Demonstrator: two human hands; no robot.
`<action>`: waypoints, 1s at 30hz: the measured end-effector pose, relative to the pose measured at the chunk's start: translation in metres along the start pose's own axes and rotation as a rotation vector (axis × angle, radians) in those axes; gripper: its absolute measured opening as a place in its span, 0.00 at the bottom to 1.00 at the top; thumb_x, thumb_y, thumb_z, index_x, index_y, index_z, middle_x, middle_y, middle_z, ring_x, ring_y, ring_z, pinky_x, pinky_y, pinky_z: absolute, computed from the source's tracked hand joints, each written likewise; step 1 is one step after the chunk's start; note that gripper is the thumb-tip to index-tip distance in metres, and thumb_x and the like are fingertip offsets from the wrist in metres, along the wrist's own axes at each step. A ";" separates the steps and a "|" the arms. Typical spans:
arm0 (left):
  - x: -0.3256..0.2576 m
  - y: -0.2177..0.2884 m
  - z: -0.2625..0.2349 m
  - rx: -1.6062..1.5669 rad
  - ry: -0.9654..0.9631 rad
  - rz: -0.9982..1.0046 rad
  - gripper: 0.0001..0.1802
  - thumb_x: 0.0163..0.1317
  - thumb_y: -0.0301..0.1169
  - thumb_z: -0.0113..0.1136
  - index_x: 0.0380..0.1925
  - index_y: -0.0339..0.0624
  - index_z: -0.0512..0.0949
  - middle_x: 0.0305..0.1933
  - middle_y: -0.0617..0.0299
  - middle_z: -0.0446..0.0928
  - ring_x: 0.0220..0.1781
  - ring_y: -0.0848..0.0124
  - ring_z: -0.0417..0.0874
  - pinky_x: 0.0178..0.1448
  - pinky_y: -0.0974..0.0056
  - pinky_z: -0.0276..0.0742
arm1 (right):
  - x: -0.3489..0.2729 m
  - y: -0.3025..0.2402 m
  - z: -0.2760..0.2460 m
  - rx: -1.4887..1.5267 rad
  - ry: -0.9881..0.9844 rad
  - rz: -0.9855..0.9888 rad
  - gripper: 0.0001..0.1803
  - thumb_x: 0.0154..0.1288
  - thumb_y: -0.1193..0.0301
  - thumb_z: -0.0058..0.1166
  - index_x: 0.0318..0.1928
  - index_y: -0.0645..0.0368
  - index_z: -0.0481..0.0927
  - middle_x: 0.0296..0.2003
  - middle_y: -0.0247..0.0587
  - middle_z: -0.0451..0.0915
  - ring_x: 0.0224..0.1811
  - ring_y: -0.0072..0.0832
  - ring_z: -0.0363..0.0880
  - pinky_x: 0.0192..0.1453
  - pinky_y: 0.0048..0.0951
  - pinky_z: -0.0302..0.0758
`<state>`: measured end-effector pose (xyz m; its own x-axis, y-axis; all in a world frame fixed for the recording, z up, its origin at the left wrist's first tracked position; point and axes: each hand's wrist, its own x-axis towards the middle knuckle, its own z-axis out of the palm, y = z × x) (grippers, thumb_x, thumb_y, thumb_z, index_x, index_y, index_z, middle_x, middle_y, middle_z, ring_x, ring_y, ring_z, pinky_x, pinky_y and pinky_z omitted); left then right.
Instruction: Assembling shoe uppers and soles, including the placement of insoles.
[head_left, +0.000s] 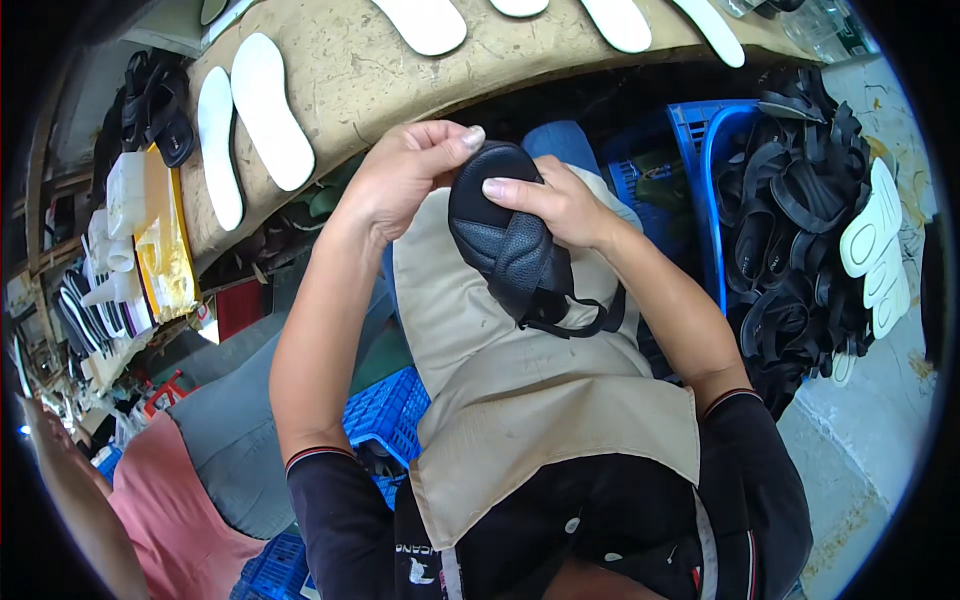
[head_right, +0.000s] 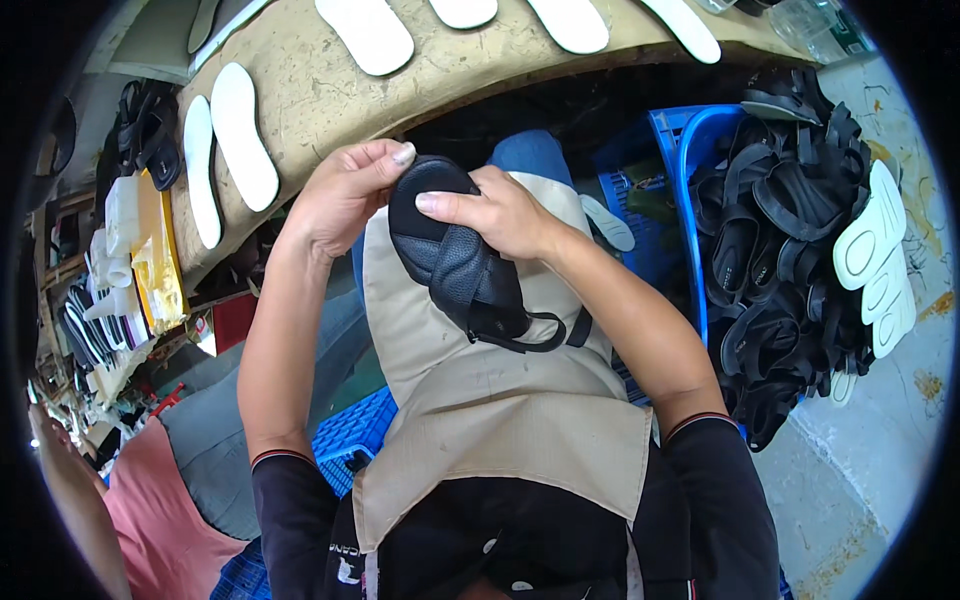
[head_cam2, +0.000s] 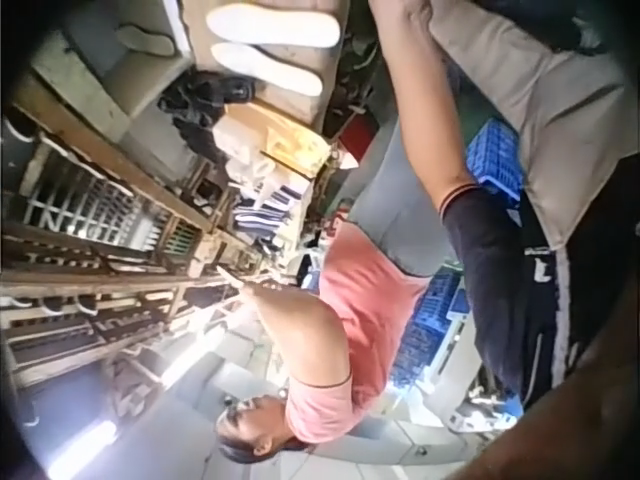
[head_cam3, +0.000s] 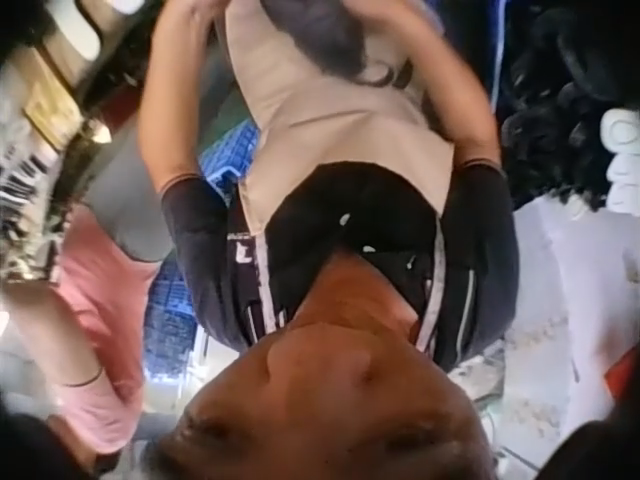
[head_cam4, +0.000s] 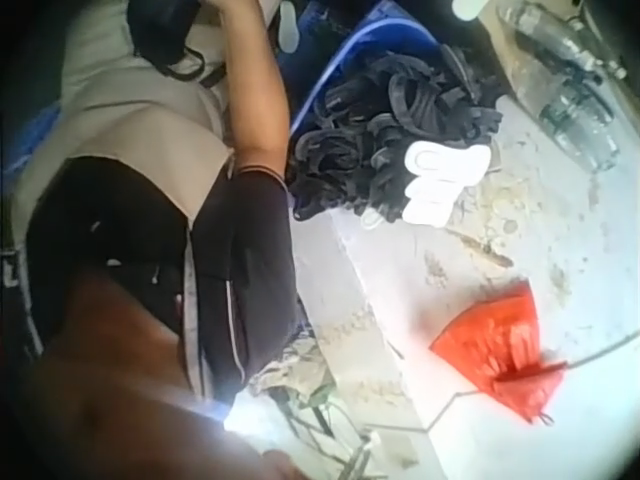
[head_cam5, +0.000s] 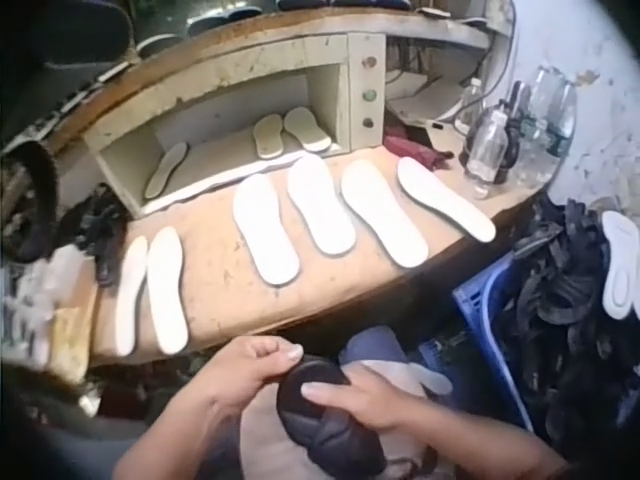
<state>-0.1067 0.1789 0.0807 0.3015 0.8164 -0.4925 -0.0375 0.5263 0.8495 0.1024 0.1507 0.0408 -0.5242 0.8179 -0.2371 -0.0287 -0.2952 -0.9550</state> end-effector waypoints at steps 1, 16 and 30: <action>0.002 0.001 -0.001 0.004 -0.001 -0.003 0.15 0.73 0.37 0.60 0.39 0.34 0.85 0.32 0.63 0.82 0.32 0.77 0.78 0.43 0.74 0.75 | 0.000 -0.001 0.000 0.005 0.002 -0.001 0.18 0.70 0.61 0.56 0.33 0.66 0.84 0.25 0.33 0.81 0.25 0.19 0.73 0.31 0.21 0.71; -0.024 -0.067 0.004 0.321 0.375 0.253 0.24 0.80 0.43 0.44 0.53 0.30 0.77 0.51 0.54 0.83 0.43 0.69 0.84 0.54 0.68 0.77 | -0.006 0.017 0.023 -0.313 0.379 -0.573 0.21 0.74 0.59 0.52 0.44 0.68 0.85 0.41 0.46 0.88 0.40 0.34 0.85 0.46 0.27 0.79; 0.000 -0.115 0.058 -0.403 0.768 0.312 0.29 0.82 0.46 0.35 0.41 0.34 0.80 0.40 0.58 0.82 0.39 0.74 0.79 0.48 0.70 0.75 | 0.024 0.024 -0.013 -0.608 -0.065 0.002 0.27 0.80 0.58 0.36 0.42 0.69 0.82 0.41 0.50 0.82 0.33 0.36 0.73 0.41 0.38 0.73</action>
<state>-0.0473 0.1040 -0.0062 -0.4883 0.7927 -0.3648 -0.3834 0.1807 0.9057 0.1003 0.1697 0.0094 -0.5751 0.7803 -0.2456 0.4530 0.0538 -0.8899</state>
